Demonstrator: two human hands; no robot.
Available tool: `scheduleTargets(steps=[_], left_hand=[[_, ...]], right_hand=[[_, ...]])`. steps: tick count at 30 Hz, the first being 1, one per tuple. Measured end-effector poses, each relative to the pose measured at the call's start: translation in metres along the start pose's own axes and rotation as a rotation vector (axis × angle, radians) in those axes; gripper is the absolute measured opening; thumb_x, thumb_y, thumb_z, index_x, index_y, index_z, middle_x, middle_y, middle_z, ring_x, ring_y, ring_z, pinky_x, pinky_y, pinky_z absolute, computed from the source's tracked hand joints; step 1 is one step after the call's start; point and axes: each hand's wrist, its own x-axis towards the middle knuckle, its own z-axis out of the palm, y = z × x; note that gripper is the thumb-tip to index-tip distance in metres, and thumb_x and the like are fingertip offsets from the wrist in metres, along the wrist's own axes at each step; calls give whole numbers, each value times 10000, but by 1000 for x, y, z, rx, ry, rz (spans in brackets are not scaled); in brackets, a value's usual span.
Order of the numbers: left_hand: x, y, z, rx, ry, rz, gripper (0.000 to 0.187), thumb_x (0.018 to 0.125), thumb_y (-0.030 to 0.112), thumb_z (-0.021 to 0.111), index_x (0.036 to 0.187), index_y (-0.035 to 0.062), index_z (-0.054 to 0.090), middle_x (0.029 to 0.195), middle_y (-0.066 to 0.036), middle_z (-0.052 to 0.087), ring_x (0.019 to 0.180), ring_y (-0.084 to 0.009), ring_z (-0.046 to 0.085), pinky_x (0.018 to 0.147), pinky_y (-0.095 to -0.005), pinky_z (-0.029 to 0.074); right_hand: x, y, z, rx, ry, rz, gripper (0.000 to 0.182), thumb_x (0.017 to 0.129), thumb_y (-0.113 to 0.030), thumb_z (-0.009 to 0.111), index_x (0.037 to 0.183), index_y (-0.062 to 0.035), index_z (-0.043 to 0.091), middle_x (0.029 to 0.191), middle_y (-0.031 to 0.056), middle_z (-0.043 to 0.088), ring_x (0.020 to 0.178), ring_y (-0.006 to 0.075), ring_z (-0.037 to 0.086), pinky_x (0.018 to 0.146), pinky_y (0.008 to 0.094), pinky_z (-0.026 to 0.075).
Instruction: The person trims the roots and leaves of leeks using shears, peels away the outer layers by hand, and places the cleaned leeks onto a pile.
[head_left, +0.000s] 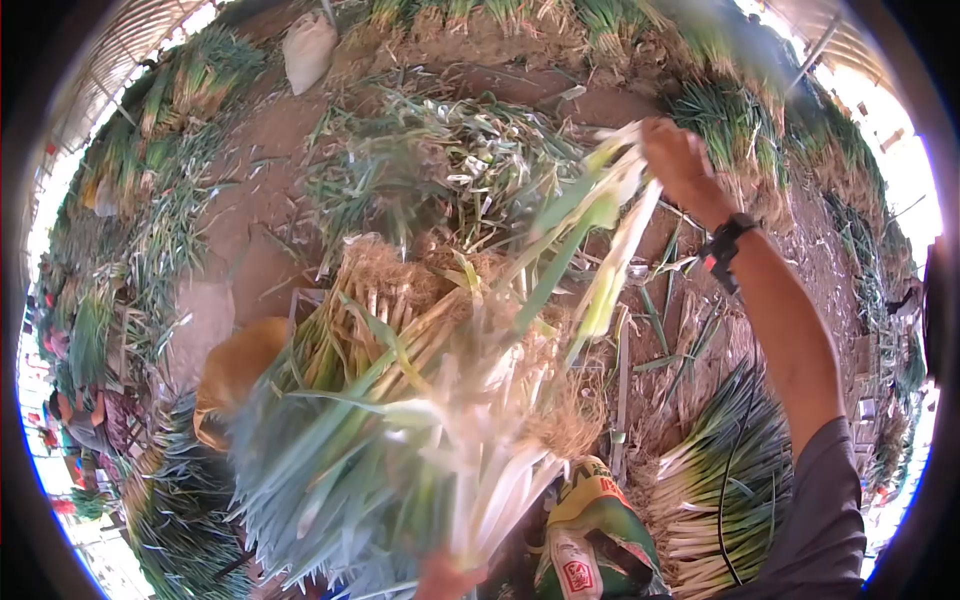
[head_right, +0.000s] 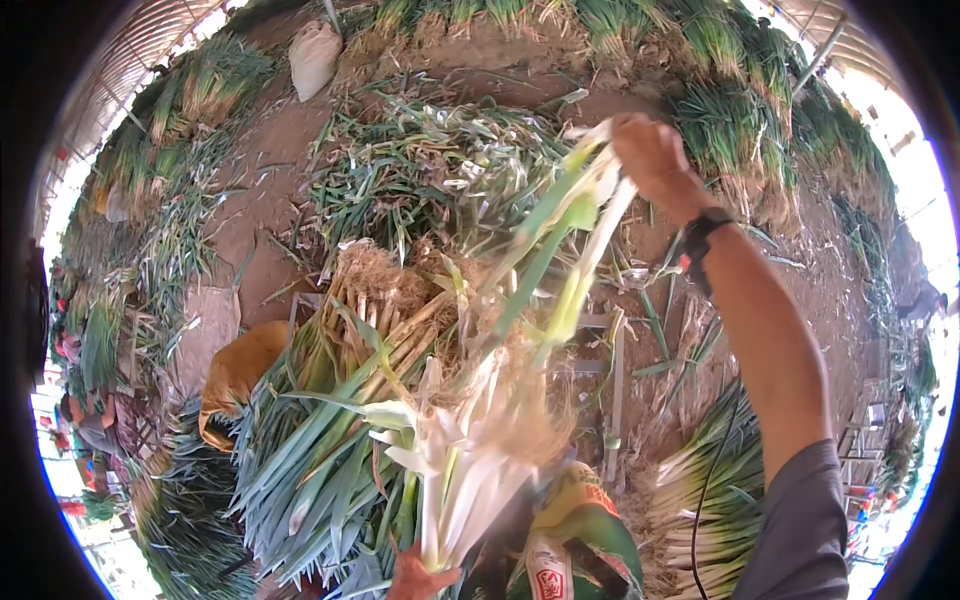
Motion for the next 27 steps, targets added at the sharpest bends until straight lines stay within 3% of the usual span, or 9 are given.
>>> scheduleTargets(steps=[3, 5, 8, 11, 13, 15, 18, 25, 27], left_hand=[[-9, 44, -35, -63, -95, -126, 379, 791, 339, 826, 924, -2, 729, 701, -133, 687, 625, -153, 612, 566, -400, 491], [-7, 14, -25, 7, -38, -154, 363, 798, 333, 822, 885, -7, 726, 651, -80, 642, 593, -123, 541, 539, -390, 464], [1, -6, -7, -53, 62, -99, 385, 817, 343, 819, 699, 9, 665, 559, -8, 536, 515, -113, 468, 456, -382, 382], [11, -8, 1, -95, 47, -32, 428, 860, 331, 795, 598, 49, 609, 504, 26, 467, 454, -116, 418, 413, -368, 330], [18, -12, 4, 10, -39, -68, 323, 829, 305, 784, 921, 22, 658, 797, -96, 653, 710, -216, 617, 608, -371, 465], [30, 24, 2, 150, -35, -137, 675, 675, 310, 835, 1211, -23, 597, 1042, -233, 720, 977, -370, 711, 874, -432, 555], [32, 6, 13, 188, -38, -49, 667, 665, 325, 815, 1192, -24, 601, 1029, -250, 714, 976, -403, 702, 875, -452, 552], [28, 25, 9, 213, -54, -131, 652, 682, 405, 806, 1165, 6, 625, 1023, -251, 711, 964, -412, 695, 863, -469, 549], [27, 15, 14, 234, -12, -89, 662, 723, 526, 743, 1187, 60, 666, 1018, -235, 713, 938, -426, 687, 848, -493, 544]], right_hand=[[21, 62, -2, 246, 64, 191, 202, 955, -177, 557, 969, 11, 630, 823, 200, 705, 696, 343, 721, 580, 470, 581], [40, 92, -2, 475, -45, 476, 316, 970, -294, 614, 1101, -11, 670, 904, 143, 736, 554, 143, 638, 477, 303, 529], [48, 69, -26, 641, -143, 270, 331, 936, -277, 669, 1151, -25, 668, 1075, 135, 710, 591, 106, 620, 492, 232, 505], [1, -23, -52, 527, -391, -107, 413, 879, -316, 724, 1188, -56, 640, 1017, 135, 700, 766, 240, 671, 659, 348, 552], [-32, -95, -116, 596, -839, -190, 464, 845, -401, 751, 1153, -70, 646, 967, 139, 699, 872, 317, 698, 761, 431, 566], [-93, -150, -111, 1077, -727, -453, 529, 876, -486, 708, 1157, -41, 660, 898, 166, 694, 810, 297, 693, 695, 421, 561], [-158, -232, -110, 1198, -1080, -622, 355, 865, -317, 651, 1067, -29, 703, 863, 145, 672, 808, 282, 655, 689, 431, 548], [-185, -254, -54, 1028, -124, -444, 165, 824, 55, 596, 959, -1, 672, 658, 95, 562, 538, 208, 549, 453, 321, 490], [-166, -237, -40, 869, -185, -286, 118, 736, 105, 578, 752, -2, 624, 663, 99, 603, 618, 200, 597, 454, 312, 507]])
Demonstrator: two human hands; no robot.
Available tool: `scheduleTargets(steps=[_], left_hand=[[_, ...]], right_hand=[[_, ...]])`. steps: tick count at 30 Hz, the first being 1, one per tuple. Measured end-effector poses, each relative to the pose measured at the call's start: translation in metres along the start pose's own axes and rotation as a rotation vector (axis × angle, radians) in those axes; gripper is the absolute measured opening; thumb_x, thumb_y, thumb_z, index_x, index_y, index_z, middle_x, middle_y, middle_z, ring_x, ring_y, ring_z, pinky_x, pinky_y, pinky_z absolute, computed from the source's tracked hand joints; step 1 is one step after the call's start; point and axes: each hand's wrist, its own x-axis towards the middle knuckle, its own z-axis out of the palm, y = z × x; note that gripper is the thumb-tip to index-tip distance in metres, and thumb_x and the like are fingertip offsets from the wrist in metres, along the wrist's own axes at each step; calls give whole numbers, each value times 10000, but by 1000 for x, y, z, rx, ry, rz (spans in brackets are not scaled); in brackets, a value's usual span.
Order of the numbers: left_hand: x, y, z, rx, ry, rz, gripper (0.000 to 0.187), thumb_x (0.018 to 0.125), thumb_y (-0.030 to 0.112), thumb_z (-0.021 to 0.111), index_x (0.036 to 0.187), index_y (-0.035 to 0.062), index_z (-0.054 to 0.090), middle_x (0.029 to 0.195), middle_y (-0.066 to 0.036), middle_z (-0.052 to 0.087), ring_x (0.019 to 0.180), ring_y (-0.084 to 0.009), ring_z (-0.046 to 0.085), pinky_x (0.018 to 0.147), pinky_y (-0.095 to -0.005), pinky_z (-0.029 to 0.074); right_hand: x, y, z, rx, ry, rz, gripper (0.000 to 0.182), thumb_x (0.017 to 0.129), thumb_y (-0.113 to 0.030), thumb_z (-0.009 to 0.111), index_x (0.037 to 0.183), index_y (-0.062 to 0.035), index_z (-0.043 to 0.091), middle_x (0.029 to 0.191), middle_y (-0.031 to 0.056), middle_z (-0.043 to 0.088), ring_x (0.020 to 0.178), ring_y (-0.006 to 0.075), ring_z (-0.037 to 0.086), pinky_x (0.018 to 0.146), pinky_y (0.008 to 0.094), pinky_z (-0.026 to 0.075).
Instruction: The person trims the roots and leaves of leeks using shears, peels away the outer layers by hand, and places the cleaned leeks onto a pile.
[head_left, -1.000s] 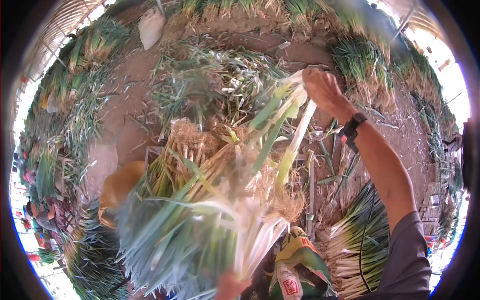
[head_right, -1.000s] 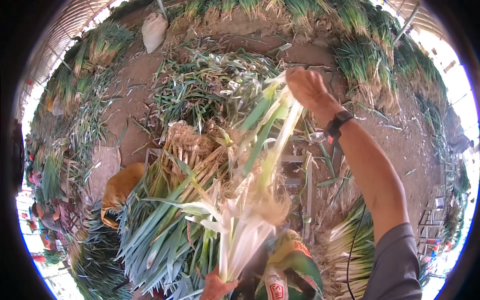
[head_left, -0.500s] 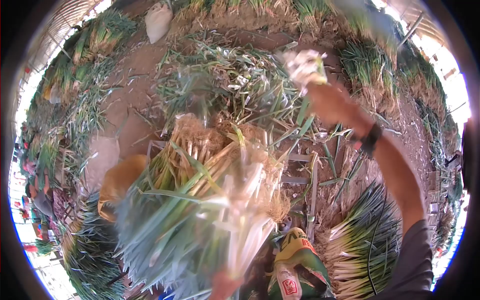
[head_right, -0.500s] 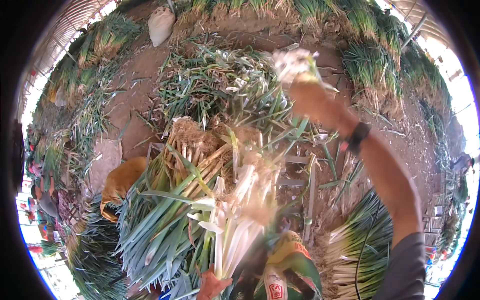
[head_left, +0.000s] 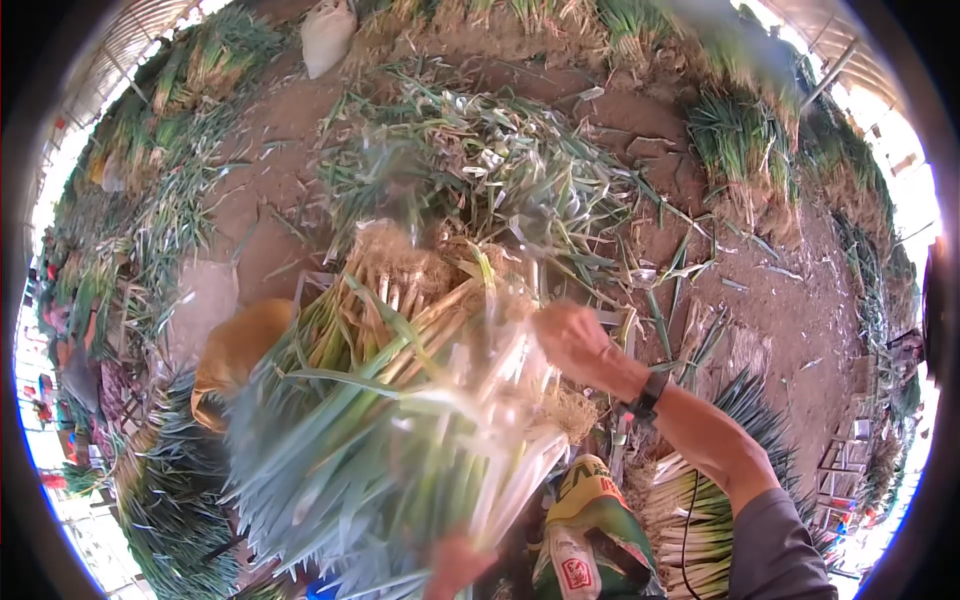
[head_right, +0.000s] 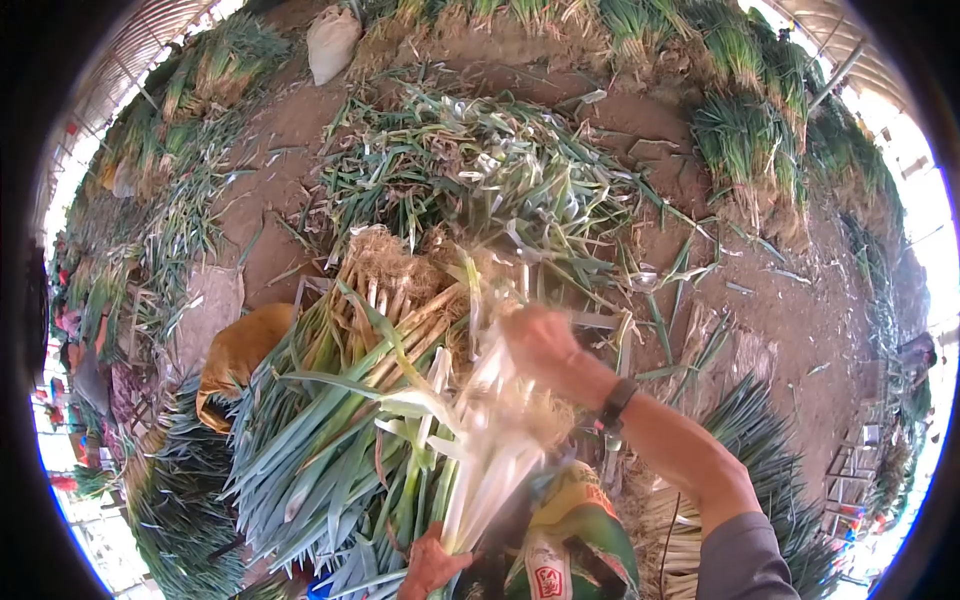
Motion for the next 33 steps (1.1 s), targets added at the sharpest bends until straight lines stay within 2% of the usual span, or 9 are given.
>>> scheduleTargets(steps=[2, 6, 9, 11, 15, 23, 26, 29, 33], left_hand=[[-2, 8, -3, -24, -51, -24, 665, 726, 513, 741, 1203, 58, 654, 1049, -235, 707, 963, -425, 682, 864, -490, 541], [-3, 6, 4, -56, -31, -16, 666, 670, 382, 842, 1159, -11, 617, 1017, -258, 709, 1003, -410, 689, 887, -465, 543], [0, 13, 5, -1, -35, -7, 652, 676, 377, 823, 1165, -4, 621, 1018, -260, 708, 1003, -417, 684, 901, -471, 538], [5, 13, 6, 5, -40, -22, 649, 678, 377, 810, 1172, 1, 620, 1018, -261, 708, 996, -422, 682, 900, -473, 537], [9, 12, 10, 3, -58, 3, 644, 679, 385, 794, 1170, 8, 615, 1009, -264, 708, 983, -427, 682, 894, -478, 538], [14, 22, 0, -10, -157, -42, 605, 705, 368, 754, 1197, 40, 624, 1089, -240, 680, 1019, -441, 646, 893, -494, 521], [15, 22, 0, -15, -178, -21, 612, 700, 374, 750, 1197, 42, 623, 1092, -241, 680, 1018, -443, 647, 893, -493, 521], [12, 22, -1, 9, -183, -1, 623, 691, 382, 748, 1200, 44, 623, 1090, -241, 683, 1015, -441, 651, 889, -492, 523], [8, 3, 5, -17, -113, 49, 672, 665, 354, 793, 1205, 2, 601, 1043, -256, 706, 994, -419, 682, 902, -468, 542]], right_hand=[[22, 21, -34, -8, 273, -21, 107, 755, 100, 601, 725, -3, 609, 639, 104, 579, 584, 192, 573, 432, 291, 484], [52, 32, -97, -68, -200, 313, 198, 830, -34, 696, 999, 32, 615, 819, 132, 627, 640, 206, 598, 467, 307, 499], [39, -9, -100, 40, -481, 34, 527, 883, -370, 750, 1137, 55, 572, 950, 144, 620, 753, 234, 588, 602, 376, 538], [16, -59, -84, 351, -595, -3, 569, 820, -497, 734, 966, 49, 669, 843, 149, 628, 849, 272, 577, 725, 437, 480], [-20, -83, -5, 285, -516, -434, 612, 825, -619, 656, 655, -31, 661, 778, 95, 629, 773, 244, 514, 681, 399, 403], [-38, -99, 27, 28, -558, -387, 277, 704, -389, 749, 635, -132, 671, 715, 10, 601, 839, 211, 536, 619, 383, 389], [-13, -93, -2, -251, -523, -648, 164, 700, -249, 806, 698, -129, 695, 751, 10, 603, 871, 211, 538, 613, 358, 438], [15, -52, -21, -458, -620, -453, 122, 764, -156, 813, 828, -84, 739, 824, 40, 593, 839, 191, 524, 584, 279, 514], [50, 12, -62, -704, -511, -127, 109, 771, -79, 745, 832, -34, 666, 774, 69, 600, 604, 149, 547, 452, 324, 516]])
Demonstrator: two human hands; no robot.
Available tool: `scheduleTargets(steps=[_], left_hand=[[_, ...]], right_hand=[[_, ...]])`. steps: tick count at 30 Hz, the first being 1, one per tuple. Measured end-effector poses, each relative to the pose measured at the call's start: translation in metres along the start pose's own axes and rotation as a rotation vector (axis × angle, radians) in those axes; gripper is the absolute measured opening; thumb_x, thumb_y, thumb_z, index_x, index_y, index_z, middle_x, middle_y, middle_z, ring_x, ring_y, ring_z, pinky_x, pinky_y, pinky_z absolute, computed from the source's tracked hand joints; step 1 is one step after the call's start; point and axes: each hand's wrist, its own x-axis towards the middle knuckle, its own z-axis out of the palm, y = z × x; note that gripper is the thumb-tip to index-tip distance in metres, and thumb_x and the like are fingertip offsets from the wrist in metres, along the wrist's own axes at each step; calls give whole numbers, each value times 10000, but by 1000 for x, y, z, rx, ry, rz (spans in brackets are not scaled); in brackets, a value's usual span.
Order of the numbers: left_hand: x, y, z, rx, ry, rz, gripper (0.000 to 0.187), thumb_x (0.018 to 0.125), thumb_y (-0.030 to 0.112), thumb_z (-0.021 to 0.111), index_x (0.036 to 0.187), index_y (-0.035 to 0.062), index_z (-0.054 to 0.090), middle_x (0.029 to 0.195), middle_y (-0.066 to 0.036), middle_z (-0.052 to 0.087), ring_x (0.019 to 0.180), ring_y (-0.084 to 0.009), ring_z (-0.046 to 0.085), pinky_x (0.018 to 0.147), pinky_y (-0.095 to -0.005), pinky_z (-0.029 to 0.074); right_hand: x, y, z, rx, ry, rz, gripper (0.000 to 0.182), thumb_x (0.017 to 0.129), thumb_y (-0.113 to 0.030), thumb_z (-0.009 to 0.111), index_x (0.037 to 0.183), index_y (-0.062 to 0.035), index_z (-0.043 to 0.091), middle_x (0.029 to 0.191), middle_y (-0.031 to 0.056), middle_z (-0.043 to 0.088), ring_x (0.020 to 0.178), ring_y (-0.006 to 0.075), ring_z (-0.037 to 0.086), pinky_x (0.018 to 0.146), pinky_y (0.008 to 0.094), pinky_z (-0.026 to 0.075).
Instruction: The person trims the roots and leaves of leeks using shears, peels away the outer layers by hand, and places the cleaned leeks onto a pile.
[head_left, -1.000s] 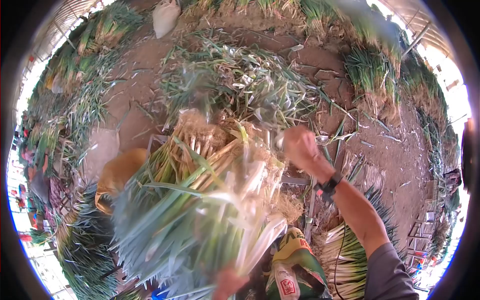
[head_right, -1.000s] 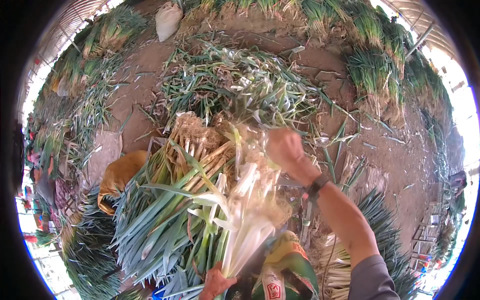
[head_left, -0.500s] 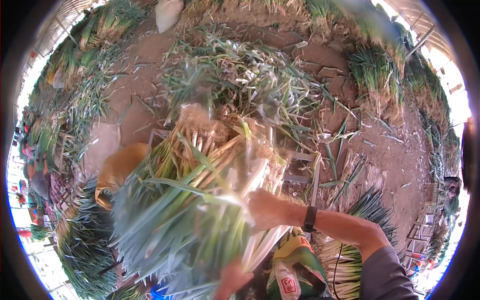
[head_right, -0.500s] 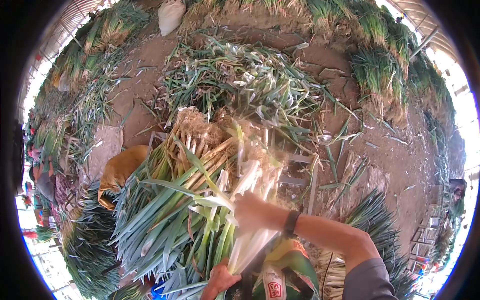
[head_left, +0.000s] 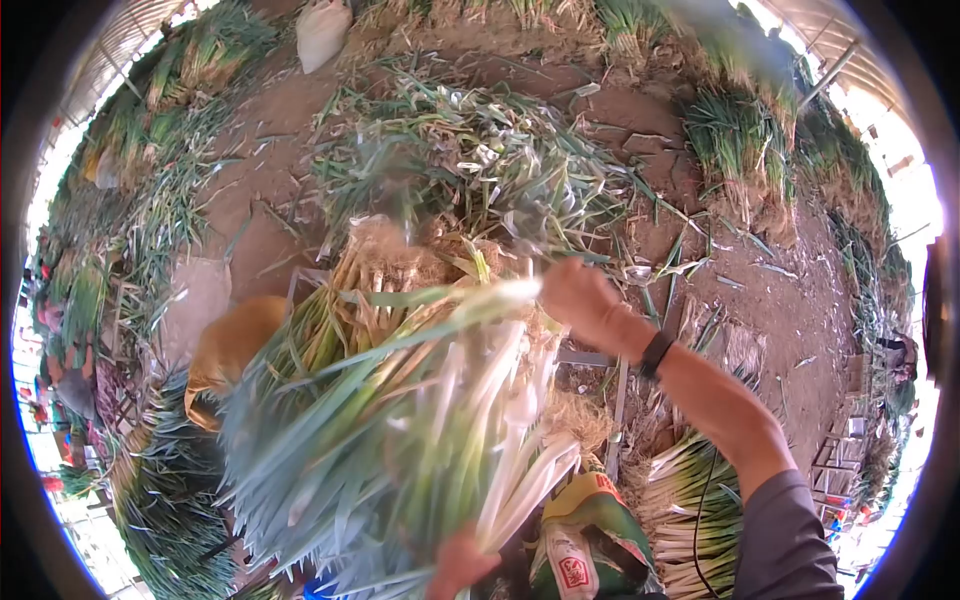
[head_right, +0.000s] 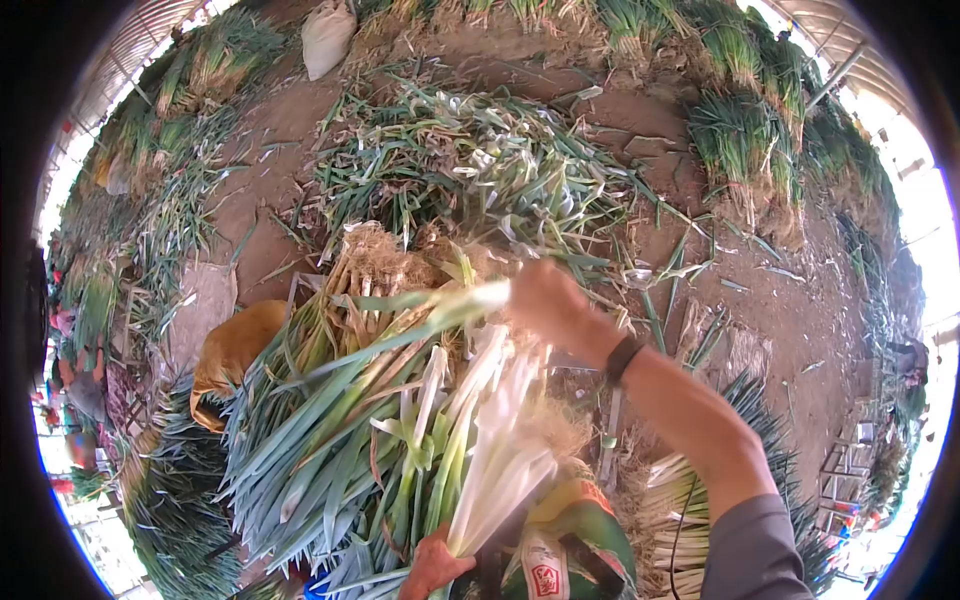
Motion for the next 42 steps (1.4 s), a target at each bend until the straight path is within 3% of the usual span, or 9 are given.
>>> scheduleTargets(steps=[4, 8, 12, 17, 22, 26, 32, 35, 42], left_hand=[[-5, -14, -3, -42, 16, -12, 659, 675, 401, 778, 1203, 35, 631, 1050, -233, 707, 982, -411, 683, 872, -473, 544], [3, -2, -20, 1, 5, -91, 653, 641, 325, 819, 1162, -17, 624, 982, -235, 728, 935, -391, 716, 856, -436, 566], [13, -14, -17, -9, 9, -126, 647, 636, 314, 818, 1147, -29, 619, 964, -244, 725, 916, -379, 723, 837, -436, 568], [13, -9, -13, -34, 6, -113, 653, 635, 311, 815, 1154, -29, 612, 963, -228, 729, 904, -368, 725, 829, -427, 569], [14, 0, -11, 26, 7, -84, 669, 634, 308, 813, 1174, -29, 609, 974, -221, 732, 918, -350, 728, 834, -411, 570], [14, 0, -15, -61, 4, -126, 661, 633, 313, 812, 1171, -16, 613, 975, -221, 732, 916, -361, 723, 838, -424, 567], [19, 22, -9, -10, 122, -139, 604, 648, 289, 787, 1150, -2, 619, 981, -239, 725, 917, -398, 713, 827, -443, 561], [25, 18, 3, 37, 165, -99, 588, 656, 280, 775, 1145, -6, 619, 975, -249, 721, 923, -411, 708, 820, -449, 560], [23, 17, 7, 116, 143, -47, 602, 656, 281, 775, 1165, 2, 618, 979, -242, 722, 925, -407, 708, 826, -446, 561]], right_hand=[[-4, 99, 18, 420, 276, 469, 294, 826, 1, 676, 1112, 27, 610, 926, 166, 643, 780, 279, 675, 573, 358, 568], [-24, 110, 14, 729, 580, 334, 579, 884, -40, 637, 1425, 34, 445, 1130, 286, 605, 1038, 303, 652, 784, 371, 576], [-47, 15, -6, 1239, -54, 37, 643, 918, -277, 661, 1448, 9, 434, 713, 92, 636, 603, 272, 613, 592, 405, 544], [-45, -107, 55, 889, 239, -358, 560, 902, -276, 683, 1373, -29, 506, 818, 106, 623, 754, 259, 633, 680, 388, 535], [-33, -76, 49, 557, 524, -157, 51, 722, -19, 699, 712, -59, 669, 679, 96, 644, 573, 211, 632, 518, 321, 499], [-32, 9, 64, 708, 335, 341, 81, 785, -72, 747, 782, -31, 677, 725, 79, 644, 637, 195, 618, 538, 339, 514], [-88, -39, -9, 1076, -69, -62, 320, 866, -367, 735, 837, -57, 658, 717, 79, 560, 689, 186, 517, 564, 365, 461], [-78, -104, 60, 969, 385, -198, 271, 842, -332, 756, 774, -85, 668, 727, 55, 577, 741, 179, 522, 616, 386, 484], [-84, -75, 55, 622, 234, -147, 66, 791, -91, 689, 742, -128, 668, 697, 62, 592, 680, 250, 571, 565, 386, 491]])
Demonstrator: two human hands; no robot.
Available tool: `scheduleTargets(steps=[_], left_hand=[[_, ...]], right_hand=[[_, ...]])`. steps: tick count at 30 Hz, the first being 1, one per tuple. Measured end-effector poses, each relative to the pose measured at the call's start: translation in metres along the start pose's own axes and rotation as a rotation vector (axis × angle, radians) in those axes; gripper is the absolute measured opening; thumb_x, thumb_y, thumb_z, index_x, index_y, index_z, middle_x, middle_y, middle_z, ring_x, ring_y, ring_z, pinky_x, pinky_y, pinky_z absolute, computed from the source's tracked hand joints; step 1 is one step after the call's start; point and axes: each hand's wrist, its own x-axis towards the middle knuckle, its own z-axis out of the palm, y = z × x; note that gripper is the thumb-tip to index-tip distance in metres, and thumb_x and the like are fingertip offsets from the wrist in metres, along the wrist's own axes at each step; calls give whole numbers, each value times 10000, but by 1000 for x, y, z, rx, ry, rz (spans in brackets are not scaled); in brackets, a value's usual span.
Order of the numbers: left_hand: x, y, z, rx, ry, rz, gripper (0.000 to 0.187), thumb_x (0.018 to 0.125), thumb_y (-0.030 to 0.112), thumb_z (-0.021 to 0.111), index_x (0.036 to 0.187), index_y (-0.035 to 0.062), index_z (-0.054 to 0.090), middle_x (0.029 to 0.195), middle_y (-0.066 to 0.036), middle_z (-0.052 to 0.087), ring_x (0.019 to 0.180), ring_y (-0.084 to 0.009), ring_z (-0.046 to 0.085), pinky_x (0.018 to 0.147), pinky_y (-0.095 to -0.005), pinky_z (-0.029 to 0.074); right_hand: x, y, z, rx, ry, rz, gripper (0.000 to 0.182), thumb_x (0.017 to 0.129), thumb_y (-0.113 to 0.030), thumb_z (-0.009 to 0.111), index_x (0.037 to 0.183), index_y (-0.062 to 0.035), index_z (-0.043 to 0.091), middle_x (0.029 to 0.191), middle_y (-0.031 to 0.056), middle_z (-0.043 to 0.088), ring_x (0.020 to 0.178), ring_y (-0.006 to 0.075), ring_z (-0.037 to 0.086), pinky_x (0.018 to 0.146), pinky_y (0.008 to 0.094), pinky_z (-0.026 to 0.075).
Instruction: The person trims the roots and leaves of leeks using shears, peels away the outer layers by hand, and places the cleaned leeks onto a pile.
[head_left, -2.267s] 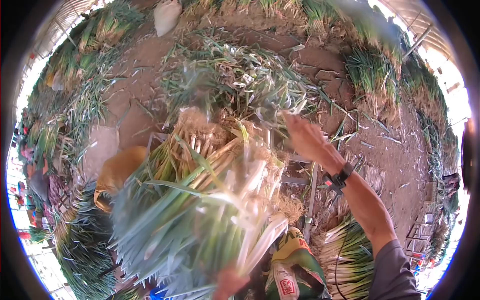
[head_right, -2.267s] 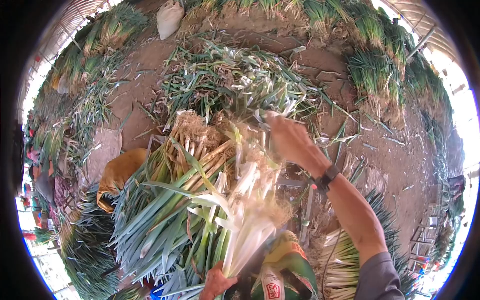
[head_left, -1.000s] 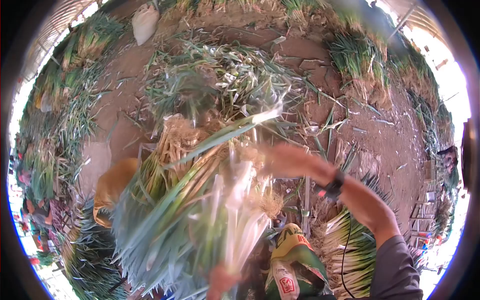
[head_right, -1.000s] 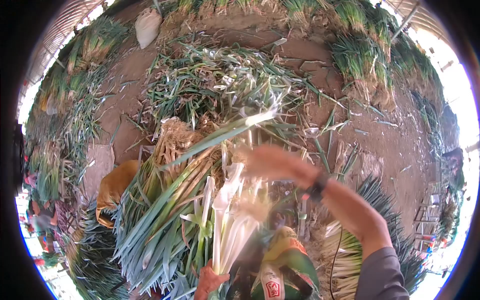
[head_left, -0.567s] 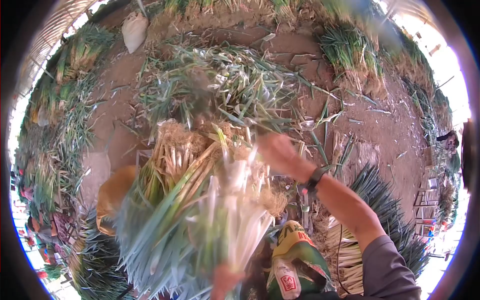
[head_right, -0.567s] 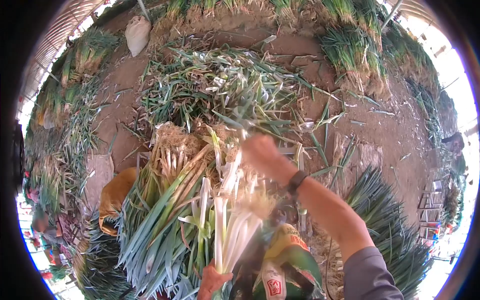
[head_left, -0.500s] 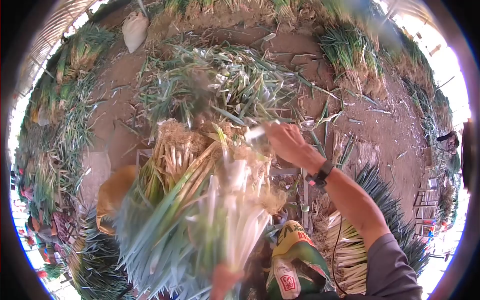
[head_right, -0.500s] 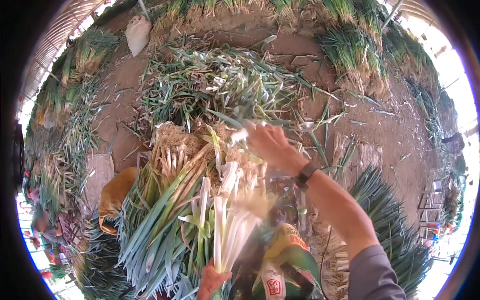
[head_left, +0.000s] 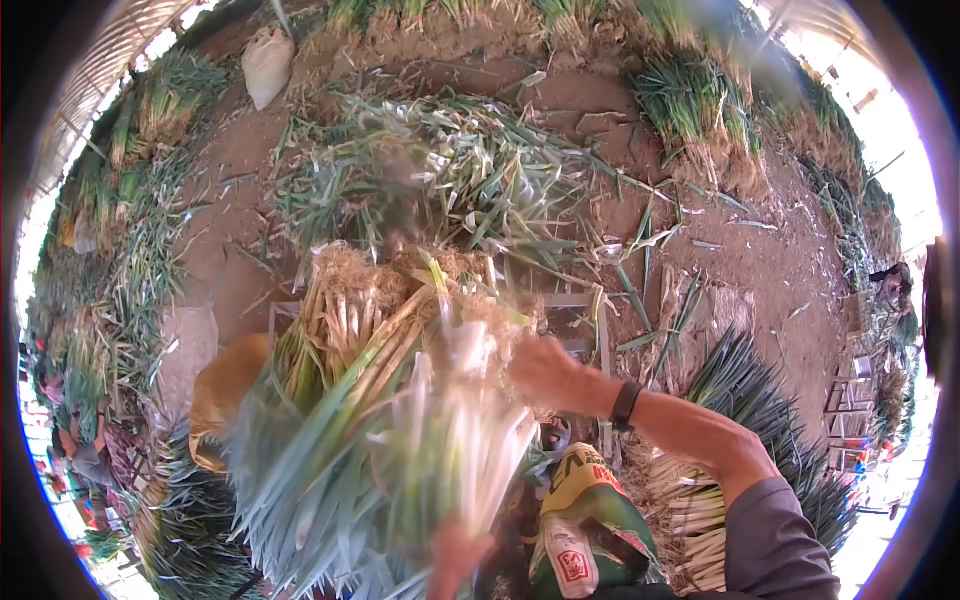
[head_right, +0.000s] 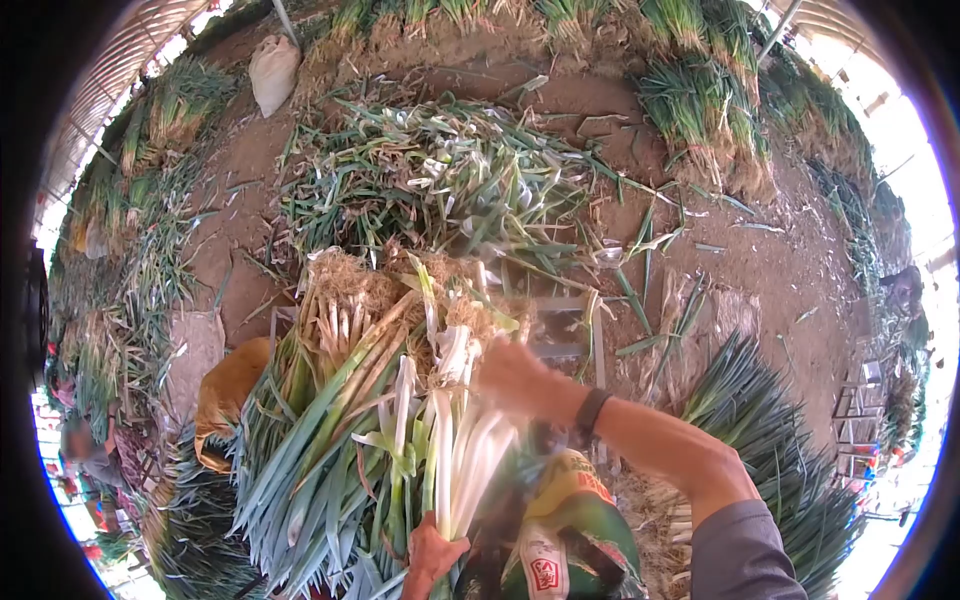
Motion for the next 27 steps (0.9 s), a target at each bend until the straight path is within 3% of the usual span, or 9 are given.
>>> scheduleTargets(steps=[1, 3, 5, 8, 11, 12, 17, 23, 27], left_hand=[[1, -2, -1, 6, -6, 0, 615, 653, 283, 779, 1177, 5, 618, 981, -238, 724, 924, -400, 711, 828, -440, 563], [-1, -4, -7, -71, -42, -52, 637, 643, 278, 800, 1189, 2, 623, 981, -220, 731, 914, -362, 721, 827, -422, 565], [0, -11, -17, -138, -80, -85, 659, 630, 271, 827, 1196, -2, 630, 980, -201, 738, 901, -324, 728, 825, -401, 567], [2, -29, -42, -189, -117, -93, 615, 626, 194, 898, 1154, -18, 666, 968, -134, 749, 855, -226, 722, 803, -350, 568], [16, -69, -50, -451, -155, 4, 549, 645, 118, 908, 1125, -26, 682, 954, -90, 742, 832, -177, 703, 780, -324, 562], [19, -63, -64, -505, -227, -47, 511, 649, 55, 902, 1108, -30, 693, 971, -58, 730, 855, -147, 685, 784, -316, 553], [29, -66, -89, -617, -306, -47, 553, 640, 28, 889, 1152, -17, 686, 1019, -55, 719, 909, -159, 680, 827, -313, 544], [31, -53, -98, -665, -391, -47, 578, 630, -6, 871, 1175, -2, 678, 1022, -52, 719, 920, -162, 684, 852, -315, 550], [33, -43, -100, -633, -417, -35, 579, 625, -13, 867, 1174, 6, 683, 1019, -46, 721, 926, -155, 681, 853, -312, 549]], right_hand=[[4, 13, -7, -111, -130, 142, 78, 784, -44, 678, 754, -116, 672, 702, 62, 590, 684, 249, 573, 577, 391, 497], [-2, 45, -15, -328, 151, 319, 145, 789, -1, 679, 678, -94, 670, 664, 40, 599, 645, 173, 590, 589, 342, 526], [-1, 90, -30, 64, 39, 717, 133, 804, -31, 687, 930, -61, 721, 803, 82, 653, 761, 233, 635, 668, 414, 552], [-17, 92, -54, 99, 369, 578, 431, 827, -58, 671, 1255, -26, 636, 932, 157, 700, 887, 307, 676, 791, 469, 573], [-25, 68, -29, 476, 294, 401, 604, 869, -94, 676, 1441, -39, 491, 1107, 194, 712, 1000, 312, 694, 890, 452, 574], [-24, 53, -29, 747, 132, 466, 633, 894, -164, 710, 1466, -47, 465, 1188, 207, 697, 1085, 310, 687, 958, 438, 563], [-27, -12, 8, 1173, -34, 420, 582, 919, -176, 680, 1445, -24, 481, 1214, 210, 665, 1127, 282, 644, 927, 403, 556], [-11, -82, 182, 1933, 375, 427, 416, 942, -77, 638, 1341, 20, 572, 1082, 132, 703, 1005, 178, 642, 810, 340, 555], [7, -93, 100, 1919, 655, 509, 301, 958, 32, 556, 1247, 27, 642, 987, 65, 692, 947, 149, 628, 755, 309, 531]])
